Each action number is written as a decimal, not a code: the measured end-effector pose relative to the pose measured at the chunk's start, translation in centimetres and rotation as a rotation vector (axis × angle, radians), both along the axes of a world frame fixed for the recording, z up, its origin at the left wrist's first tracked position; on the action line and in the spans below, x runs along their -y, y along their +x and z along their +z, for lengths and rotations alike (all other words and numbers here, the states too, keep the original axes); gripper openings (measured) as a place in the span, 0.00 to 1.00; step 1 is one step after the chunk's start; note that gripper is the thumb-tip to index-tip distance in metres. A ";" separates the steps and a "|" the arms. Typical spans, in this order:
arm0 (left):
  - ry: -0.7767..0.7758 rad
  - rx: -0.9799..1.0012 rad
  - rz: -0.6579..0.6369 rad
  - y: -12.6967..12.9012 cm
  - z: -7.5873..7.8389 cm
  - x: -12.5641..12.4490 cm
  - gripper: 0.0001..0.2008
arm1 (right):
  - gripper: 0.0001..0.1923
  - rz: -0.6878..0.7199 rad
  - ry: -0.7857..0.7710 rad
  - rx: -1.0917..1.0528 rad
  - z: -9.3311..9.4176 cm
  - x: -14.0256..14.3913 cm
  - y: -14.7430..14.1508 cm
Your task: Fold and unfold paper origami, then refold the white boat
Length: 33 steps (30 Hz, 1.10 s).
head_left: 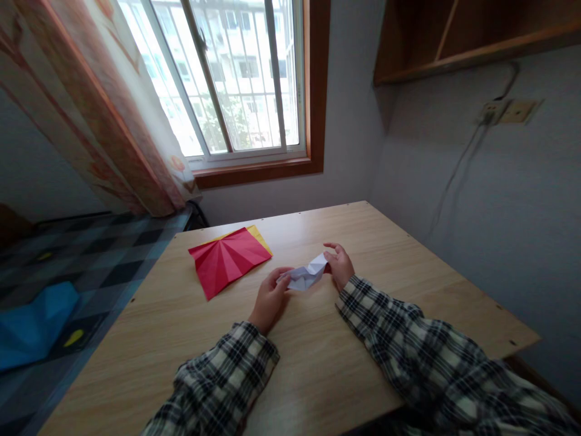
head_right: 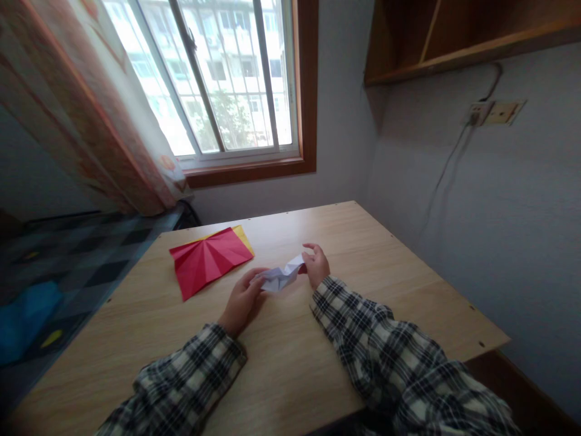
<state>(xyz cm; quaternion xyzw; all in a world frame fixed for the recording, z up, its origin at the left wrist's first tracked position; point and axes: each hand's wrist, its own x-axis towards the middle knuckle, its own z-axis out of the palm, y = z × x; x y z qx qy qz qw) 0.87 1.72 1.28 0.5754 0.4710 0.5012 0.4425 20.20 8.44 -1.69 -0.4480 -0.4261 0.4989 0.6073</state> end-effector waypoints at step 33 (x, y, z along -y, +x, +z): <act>0.135 -0.103 0.176 0.3 -0.7 -0.5 0.16 | 0.13 -0.090 1.273 1.161 2.7 5.8 -3.1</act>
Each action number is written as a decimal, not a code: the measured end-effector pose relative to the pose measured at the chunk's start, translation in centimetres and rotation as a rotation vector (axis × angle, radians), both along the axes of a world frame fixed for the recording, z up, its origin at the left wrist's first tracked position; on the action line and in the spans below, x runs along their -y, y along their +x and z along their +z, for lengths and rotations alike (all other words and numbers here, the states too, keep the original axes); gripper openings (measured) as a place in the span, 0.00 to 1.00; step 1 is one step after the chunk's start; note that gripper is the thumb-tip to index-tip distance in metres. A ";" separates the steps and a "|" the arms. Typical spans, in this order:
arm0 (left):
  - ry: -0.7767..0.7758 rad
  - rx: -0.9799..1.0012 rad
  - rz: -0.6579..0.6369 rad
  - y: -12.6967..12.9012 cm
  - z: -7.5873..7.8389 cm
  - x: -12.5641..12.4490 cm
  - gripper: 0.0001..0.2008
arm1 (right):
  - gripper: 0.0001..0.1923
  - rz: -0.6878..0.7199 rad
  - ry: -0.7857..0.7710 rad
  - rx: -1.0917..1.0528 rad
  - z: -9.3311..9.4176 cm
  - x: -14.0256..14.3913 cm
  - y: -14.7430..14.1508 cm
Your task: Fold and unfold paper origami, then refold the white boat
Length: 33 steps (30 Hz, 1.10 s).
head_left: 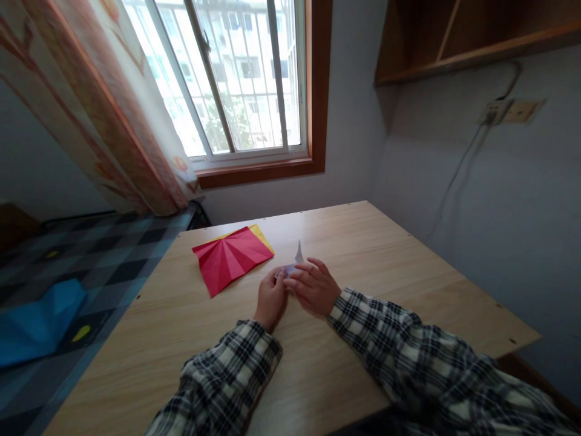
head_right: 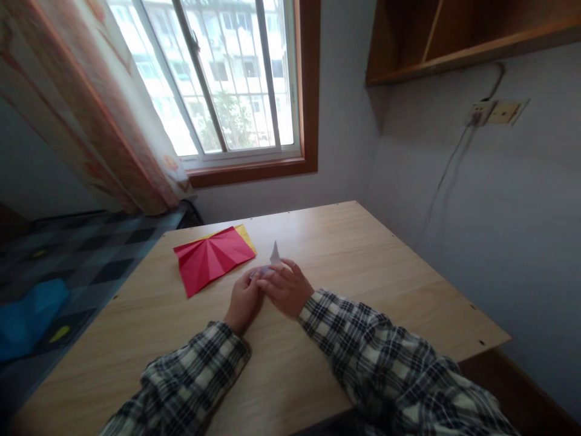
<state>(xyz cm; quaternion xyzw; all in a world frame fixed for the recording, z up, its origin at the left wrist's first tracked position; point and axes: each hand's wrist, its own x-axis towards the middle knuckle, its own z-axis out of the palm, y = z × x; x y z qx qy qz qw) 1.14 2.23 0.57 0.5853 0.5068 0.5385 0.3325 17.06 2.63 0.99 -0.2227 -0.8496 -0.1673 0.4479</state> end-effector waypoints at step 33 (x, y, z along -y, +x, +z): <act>-0.023 -0.132 -0.098 0.3 0.8 0.6 0.19 | 0.06 -0.037 -0.301 -0.253 -0.4 -1.6 1.3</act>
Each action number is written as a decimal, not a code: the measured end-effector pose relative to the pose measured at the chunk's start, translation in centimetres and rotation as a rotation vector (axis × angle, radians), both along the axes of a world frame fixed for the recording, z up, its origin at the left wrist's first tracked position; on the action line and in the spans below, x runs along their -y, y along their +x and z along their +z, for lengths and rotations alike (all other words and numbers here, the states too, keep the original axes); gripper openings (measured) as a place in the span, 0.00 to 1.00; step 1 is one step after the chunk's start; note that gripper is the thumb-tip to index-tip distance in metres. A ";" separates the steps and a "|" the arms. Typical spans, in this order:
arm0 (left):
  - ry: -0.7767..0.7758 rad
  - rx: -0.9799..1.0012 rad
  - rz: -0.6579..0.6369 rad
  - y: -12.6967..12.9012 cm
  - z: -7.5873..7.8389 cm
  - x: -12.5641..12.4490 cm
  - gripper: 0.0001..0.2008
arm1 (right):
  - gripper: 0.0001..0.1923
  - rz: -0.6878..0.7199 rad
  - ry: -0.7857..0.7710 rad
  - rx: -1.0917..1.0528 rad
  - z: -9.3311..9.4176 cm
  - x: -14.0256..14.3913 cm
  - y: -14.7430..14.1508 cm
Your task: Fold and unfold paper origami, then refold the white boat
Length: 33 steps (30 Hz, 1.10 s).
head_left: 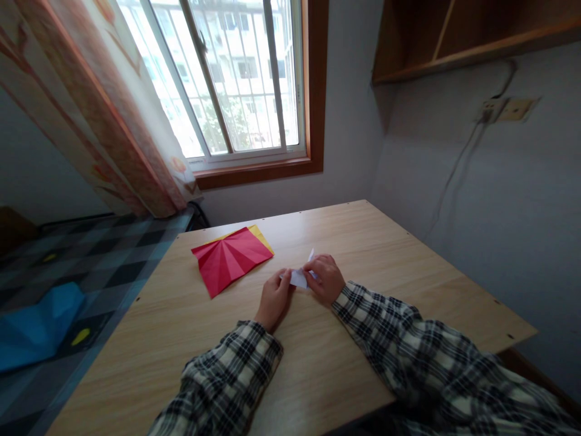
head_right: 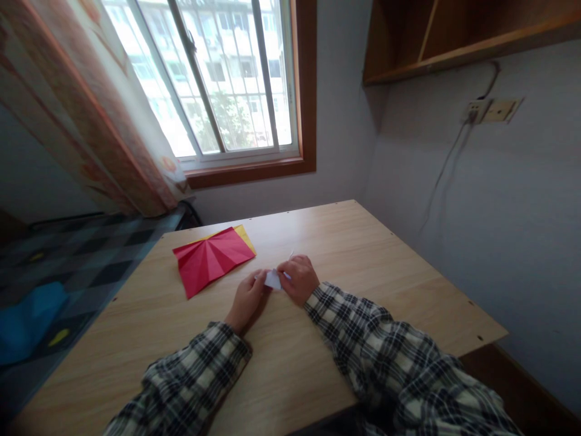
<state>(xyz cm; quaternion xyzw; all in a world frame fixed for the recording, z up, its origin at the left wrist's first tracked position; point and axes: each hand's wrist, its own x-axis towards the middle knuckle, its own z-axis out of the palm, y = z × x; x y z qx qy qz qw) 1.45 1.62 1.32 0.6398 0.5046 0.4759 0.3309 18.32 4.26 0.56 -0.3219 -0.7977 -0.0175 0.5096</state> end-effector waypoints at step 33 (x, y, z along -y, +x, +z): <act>-0.048 0.107 -0.288 0.5 0.4 1.1 0.13 | 0.16 0.039 -0.652 -0.593 -1.6 -1.4 0.0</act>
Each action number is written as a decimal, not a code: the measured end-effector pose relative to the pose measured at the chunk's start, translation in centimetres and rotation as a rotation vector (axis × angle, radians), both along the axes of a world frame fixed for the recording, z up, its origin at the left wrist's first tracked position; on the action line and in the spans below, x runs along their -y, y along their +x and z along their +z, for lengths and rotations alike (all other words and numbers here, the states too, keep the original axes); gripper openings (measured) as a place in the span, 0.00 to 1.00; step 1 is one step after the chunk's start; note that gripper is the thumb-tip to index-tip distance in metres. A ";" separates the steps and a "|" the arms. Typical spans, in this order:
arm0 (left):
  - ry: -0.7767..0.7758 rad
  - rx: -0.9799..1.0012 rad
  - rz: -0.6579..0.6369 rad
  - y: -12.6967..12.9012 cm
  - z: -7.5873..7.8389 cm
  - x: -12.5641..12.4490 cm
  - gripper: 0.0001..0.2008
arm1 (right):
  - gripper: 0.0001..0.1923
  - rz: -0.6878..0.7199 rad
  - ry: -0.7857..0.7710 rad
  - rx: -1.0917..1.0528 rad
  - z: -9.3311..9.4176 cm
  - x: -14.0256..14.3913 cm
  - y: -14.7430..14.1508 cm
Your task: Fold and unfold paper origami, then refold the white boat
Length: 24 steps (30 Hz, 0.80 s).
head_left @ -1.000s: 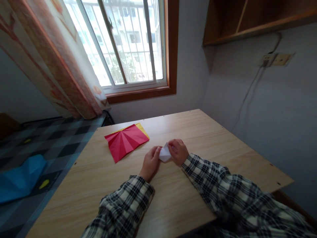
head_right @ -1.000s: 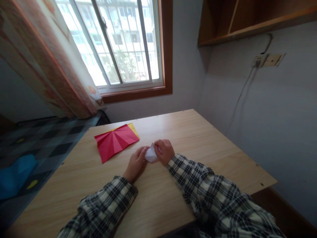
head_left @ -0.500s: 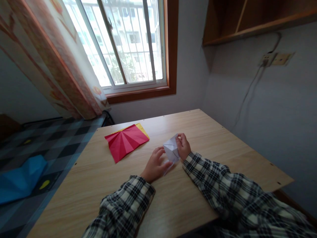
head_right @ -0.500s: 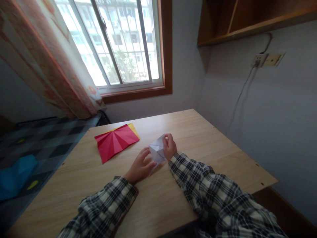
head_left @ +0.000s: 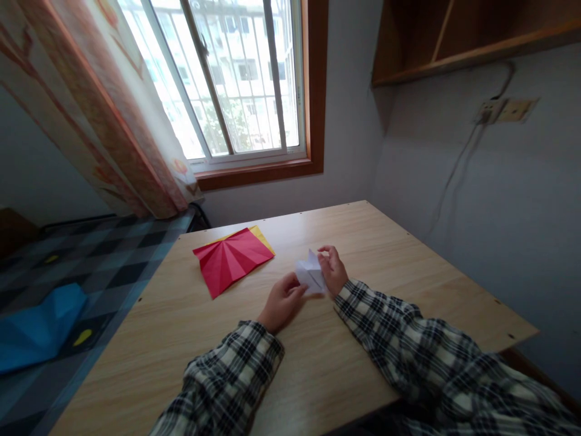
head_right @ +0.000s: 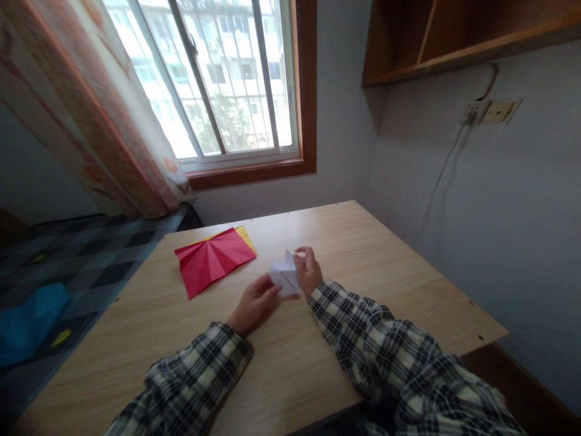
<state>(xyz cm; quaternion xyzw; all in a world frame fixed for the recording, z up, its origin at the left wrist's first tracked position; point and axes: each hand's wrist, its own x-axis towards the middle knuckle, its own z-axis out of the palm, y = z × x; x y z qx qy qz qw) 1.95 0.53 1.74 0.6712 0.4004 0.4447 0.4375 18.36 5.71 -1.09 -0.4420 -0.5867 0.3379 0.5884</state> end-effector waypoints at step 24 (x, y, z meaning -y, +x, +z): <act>-0.242 0.331 0.161 -0.7 -0.9 -0.8 0.16 | 0.23 0.427 -0.102 -0.178 0.7 0.7 -0.2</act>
